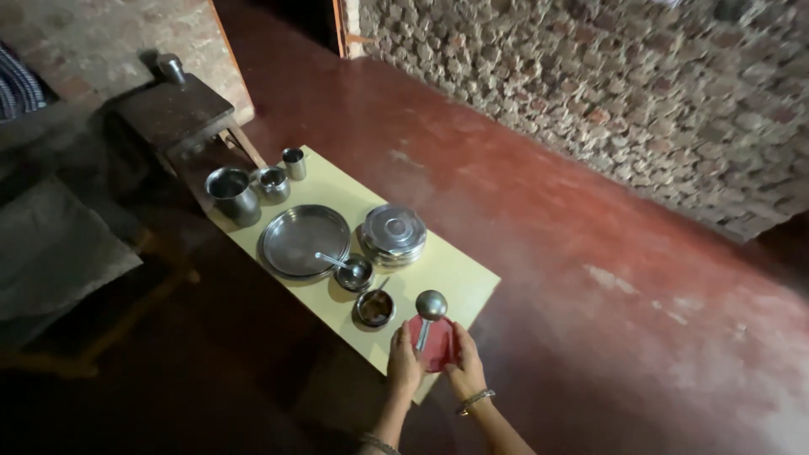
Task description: Preparing and serving rotis and curry onto multiple steel plates on a low table.
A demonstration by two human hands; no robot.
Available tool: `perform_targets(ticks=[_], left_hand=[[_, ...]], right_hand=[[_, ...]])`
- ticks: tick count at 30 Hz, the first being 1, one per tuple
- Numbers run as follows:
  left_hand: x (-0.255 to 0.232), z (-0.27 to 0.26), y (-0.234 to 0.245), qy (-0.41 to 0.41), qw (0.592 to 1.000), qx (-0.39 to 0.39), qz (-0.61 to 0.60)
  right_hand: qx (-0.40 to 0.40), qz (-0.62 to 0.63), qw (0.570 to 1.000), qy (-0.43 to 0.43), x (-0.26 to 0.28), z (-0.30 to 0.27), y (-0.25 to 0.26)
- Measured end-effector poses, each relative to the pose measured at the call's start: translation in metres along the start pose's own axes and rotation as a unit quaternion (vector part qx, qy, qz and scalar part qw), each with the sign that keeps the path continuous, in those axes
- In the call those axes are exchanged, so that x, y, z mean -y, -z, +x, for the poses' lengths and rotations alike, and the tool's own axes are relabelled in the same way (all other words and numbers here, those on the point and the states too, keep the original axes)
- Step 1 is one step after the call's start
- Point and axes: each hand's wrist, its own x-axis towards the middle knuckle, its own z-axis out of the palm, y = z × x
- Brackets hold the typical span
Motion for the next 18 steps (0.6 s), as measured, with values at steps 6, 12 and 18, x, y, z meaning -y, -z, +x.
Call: perform_targets(ticks=[6,12,18], left_hand=[[0.037,0.029,-0.007,0.009,0.999,0.038,-0.008],[0.085,0.055,-0.027,0.088,0.992,0.089,-0.017],[0.107,0.070,-0.035,0.083,0.992,0.098,0.018]], right_hand=[[-0.013,0.081,0.996,0.015,-0.063,0.028,-0.039],[0.010,0.105,0.987,-0.124,-0.081,0.045,-0.066],[-0.001,0.142,0.985,-0.102,-0.124,0.058,-0.084]])
